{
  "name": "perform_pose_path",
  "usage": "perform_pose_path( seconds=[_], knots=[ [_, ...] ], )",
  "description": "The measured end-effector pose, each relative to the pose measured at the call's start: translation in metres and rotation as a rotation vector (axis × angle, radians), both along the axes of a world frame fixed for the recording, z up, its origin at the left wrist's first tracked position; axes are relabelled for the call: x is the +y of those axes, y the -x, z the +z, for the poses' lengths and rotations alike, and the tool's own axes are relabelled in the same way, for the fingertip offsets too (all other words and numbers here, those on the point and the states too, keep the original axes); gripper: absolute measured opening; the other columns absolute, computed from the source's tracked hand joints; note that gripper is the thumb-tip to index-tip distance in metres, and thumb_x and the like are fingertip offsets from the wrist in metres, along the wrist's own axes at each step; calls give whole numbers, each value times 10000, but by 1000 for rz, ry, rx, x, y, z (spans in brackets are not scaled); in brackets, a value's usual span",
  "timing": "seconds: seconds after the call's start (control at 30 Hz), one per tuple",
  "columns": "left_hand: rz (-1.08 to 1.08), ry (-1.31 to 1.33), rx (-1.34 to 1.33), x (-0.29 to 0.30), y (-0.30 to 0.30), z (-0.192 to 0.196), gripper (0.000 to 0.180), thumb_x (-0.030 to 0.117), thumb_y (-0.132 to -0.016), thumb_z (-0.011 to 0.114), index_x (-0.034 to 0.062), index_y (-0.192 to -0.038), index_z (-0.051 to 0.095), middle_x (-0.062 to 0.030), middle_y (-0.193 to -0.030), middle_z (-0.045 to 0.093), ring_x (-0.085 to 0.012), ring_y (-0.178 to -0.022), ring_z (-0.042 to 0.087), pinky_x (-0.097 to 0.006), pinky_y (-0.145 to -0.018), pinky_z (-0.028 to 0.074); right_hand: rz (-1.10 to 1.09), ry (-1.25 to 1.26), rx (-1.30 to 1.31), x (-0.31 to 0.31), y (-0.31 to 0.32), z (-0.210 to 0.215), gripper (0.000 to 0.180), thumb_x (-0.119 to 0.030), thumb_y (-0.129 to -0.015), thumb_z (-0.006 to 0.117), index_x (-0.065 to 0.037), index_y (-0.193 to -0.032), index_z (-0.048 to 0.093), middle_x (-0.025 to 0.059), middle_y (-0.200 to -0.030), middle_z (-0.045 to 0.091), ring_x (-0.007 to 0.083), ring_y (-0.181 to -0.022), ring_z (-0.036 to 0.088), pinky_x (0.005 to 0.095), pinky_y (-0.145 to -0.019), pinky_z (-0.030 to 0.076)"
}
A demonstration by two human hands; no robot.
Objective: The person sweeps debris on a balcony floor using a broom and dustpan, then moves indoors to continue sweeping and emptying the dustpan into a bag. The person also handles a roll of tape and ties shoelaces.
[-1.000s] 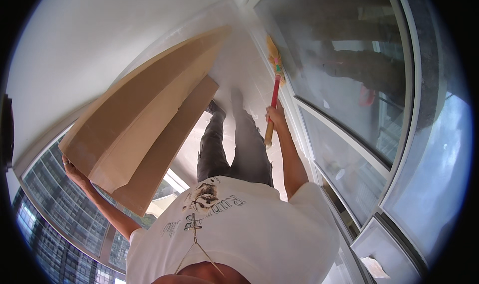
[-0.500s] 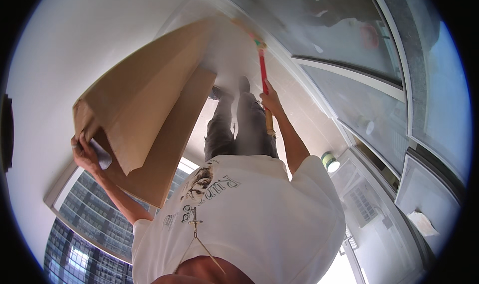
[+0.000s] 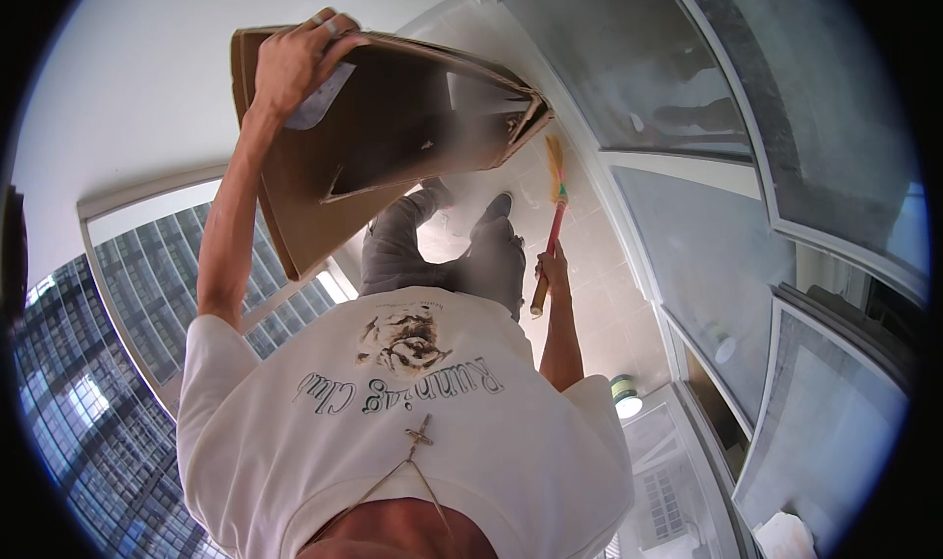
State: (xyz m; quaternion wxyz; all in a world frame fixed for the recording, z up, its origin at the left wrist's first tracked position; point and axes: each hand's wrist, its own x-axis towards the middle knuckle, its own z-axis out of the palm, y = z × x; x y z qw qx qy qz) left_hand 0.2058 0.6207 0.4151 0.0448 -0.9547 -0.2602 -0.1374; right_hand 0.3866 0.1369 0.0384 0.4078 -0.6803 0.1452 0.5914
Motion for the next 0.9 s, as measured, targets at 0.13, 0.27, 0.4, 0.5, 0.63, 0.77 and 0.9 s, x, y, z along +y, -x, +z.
perform_pose_path(
  seconds=[0.13, 0.27, 0.4, 0.5, 0.63, 0.77, 0.9],
  knots=[
    [-116, 173, 145, 1, -81, 1, 395, 494, -913, 557, 132, -1026, 668, -85, -917, 690, -321, -799, 673, -423, -705, 533, 24, -74, 5, -32, -6, 13, 824, 18, -834, 528, -124, -1539, 126, 37, -621, 477, 134, -421, 478, 282, -354, 419],
    [-284, 174, 124, 4, -159, -6, 463, 533, -898, 531, 113, -1031, 675, -147, -918, 683, -357, -796, 670, -448, -672, 541, -69, -103, 58, -53, -5, 17, 828, 6, -854, 524, -166, -1542, 95, 25, -588, 470, 128, -415, 474, 281, -357, 418],
    [-255, 59, 22, -8, -190, 4, 383, 455, -920, 552, 117, -1058, 669, -156, -937, 675, -368, -805, 666, -456, -677, 541, -119, -64, 28, -78, 9, 19, 821, 14, -847, 518, -187, -1538, 123, 19, -595, 461, 121, -425, 462, 264, -360, 414],
    [-97, 117, -174, 8, -161, 36, 312, 364, -911, 588, 99, -1052, 674, -165, -932, 674, -388, -807, 657, -465, -698, 538, -169, -46, 18, -98, 18, 19, 796, 24, -837, 514, -188, -1524, 173, 7, -591, 441, 114, -435, 459, 256, -351, 404],
    [-119, -197, -88, 30, -79, 49, 365, 381, -877, 634, 43, -1009, 681, -190, -843, 698, -374, -756, 671, -462, -671, 532, -39, -19, 30, -113, 16, 4, 658, 29, -833, 499, -143, -1437, 303, 11, -583, 436, 119, -418, 458, 268, -338, 399],
    [240, 901, -99, -18, -51, -27, 543, 594, -906, 536, 122, -1158, 625, -87, -1024, 688, -282, -994, 641, -437, -937, 453, 138, -3, 60, -104, 1, -15, 500, 19, -829, 485, -97, -1306, 390, 22, -567, 444, 138, -397, 463, 292, -330, 401],
    [280, 1243, -593, -49, -39, -80, 709, 670, -878, 538, 35, -1190, 588, -77, -980, 672, -178, -954, 603, -293, -892, 453, 481, 25, 88, -73, -17, 0, 568, -8, -834, 496, -97, -1384, 384, 19, -559, 450, 139, -391, 464, 291, -339, 394]
  ],
)
